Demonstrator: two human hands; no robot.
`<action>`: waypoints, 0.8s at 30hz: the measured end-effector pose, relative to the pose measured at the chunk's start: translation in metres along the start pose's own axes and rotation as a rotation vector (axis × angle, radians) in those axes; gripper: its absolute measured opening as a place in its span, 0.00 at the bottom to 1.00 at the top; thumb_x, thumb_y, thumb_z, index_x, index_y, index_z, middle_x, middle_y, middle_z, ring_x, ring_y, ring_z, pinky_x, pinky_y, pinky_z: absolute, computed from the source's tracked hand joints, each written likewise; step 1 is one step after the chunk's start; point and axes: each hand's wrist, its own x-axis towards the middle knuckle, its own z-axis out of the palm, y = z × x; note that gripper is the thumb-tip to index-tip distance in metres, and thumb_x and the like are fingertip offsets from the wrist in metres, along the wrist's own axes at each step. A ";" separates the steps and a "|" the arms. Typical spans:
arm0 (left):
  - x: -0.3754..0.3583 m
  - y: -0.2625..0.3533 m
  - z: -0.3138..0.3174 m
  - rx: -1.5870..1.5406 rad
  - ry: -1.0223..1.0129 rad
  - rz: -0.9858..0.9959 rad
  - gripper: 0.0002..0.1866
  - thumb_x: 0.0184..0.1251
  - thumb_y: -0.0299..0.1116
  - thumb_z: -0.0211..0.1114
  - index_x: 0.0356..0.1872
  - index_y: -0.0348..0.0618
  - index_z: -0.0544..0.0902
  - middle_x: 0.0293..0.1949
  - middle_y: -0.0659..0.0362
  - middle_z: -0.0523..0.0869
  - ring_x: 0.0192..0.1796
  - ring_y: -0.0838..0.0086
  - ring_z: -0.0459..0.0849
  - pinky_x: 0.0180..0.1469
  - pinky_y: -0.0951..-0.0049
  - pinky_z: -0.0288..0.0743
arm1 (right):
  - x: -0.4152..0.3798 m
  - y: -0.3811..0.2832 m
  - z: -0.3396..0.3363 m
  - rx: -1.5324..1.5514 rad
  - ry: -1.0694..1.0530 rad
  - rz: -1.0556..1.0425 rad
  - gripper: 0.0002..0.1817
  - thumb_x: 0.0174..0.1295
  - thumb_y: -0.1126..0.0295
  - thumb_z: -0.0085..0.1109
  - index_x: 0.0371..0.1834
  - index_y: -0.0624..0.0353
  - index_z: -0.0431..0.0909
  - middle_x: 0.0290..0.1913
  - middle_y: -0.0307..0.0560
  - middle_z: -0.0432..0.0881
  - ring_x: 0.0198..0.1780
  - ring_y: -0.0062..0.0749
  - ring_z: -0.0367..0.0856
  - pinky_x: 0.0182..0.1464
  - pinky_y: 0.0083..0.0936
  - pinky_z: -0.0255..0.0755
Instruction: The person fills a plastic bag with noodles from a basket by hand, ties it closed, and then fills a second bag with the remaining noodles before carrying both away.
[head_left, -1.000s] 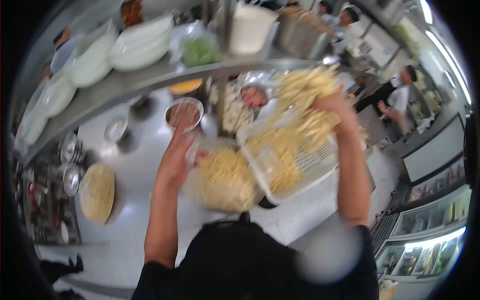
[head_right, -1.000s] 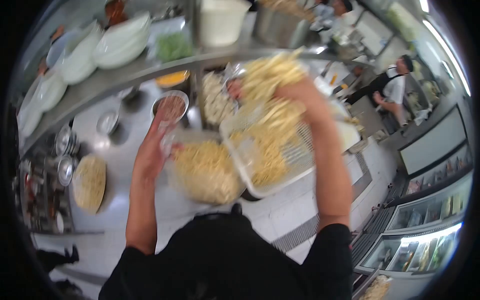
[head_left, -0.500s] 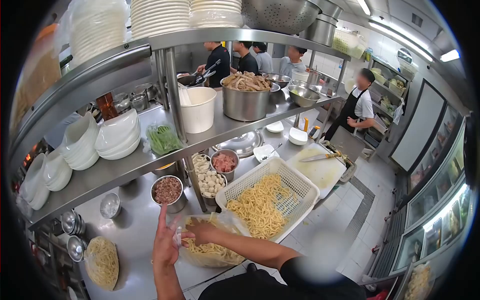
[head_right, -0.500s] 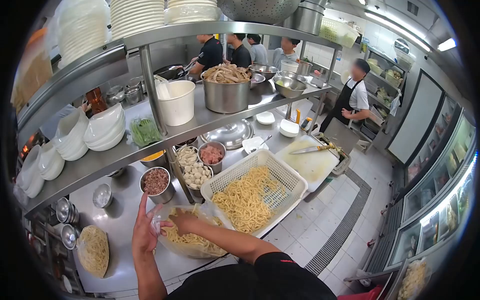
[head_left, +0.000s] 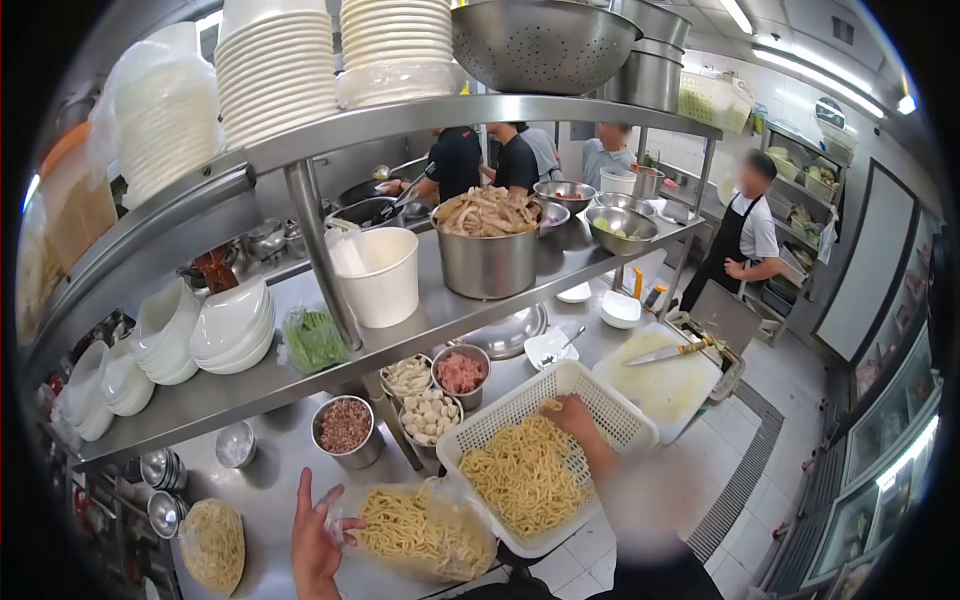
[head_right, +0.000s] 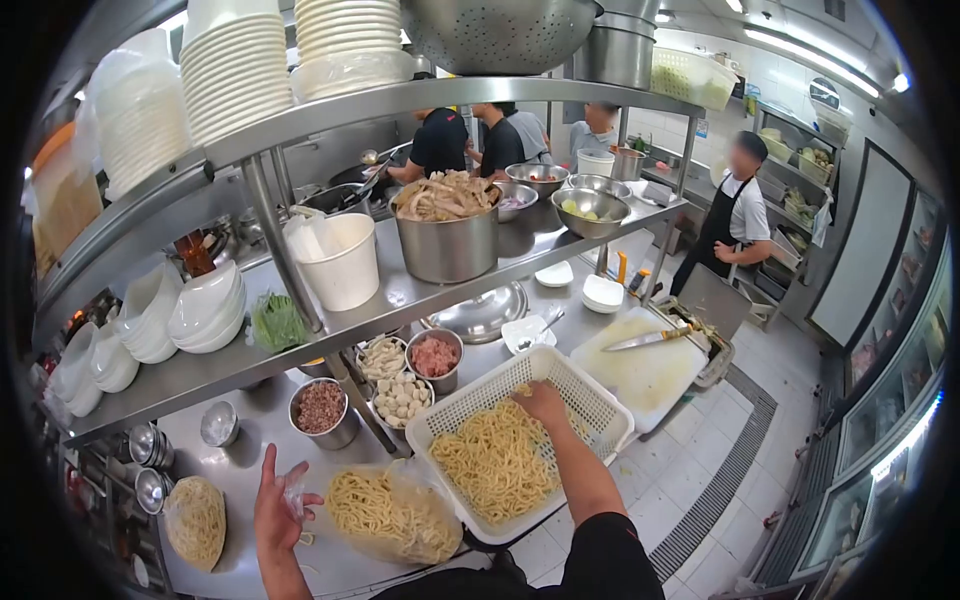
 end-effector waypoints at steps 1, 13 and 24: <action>-0.001 -0.001 0.002 0.007 0.034 -0.011 0.40 0.71 0.36 0.55 0.78 0.61 0.41 0.68 0.37 0.62 0.33 0.55 0.88 0.20 0.73 0.81 | 0.010 0.019 0.014 -0.089 -0.008 -0.030 0.37 0.53 0.38 0.62 0.59 0.55 0.77 0.64 0.64 0.70 0.63 0.54 0.72 0.63 0.41 0.68; -0.002 -0.013 0.012 0.024 0.079 0.044 0.41 0.70 0.39 0.59 0.77 0.61 0.44 0.69 0.38 0.62 0.34 0.57 0.88 0.22 0.73 0.82 | -0.039 -0.038 0.000 -0.249 -0.237 -0.091 0.32 0.60 0.37 0.53 0.47 0.55 0.85 0.45 0.62 0.83 0.51 0.49 0.82 0.55 0.42 0.73; 0.007 -0.013 0.015 0.038 0.033 0.012 0.41 0.69 0.40 0.59 0.77 0.61 0.45 0.67 0.41 0.65 0.34 0.58 0.88 0.22 0.74 0.80 | -0.102 -0.063 0.040 -0.314 -0.529 -0.167 0.44 0.54 0.36 0.59 0.70 0.49 0.65 0.71 0.58 0.62 0.69 0.63 0.63 0.64 0.62 0.61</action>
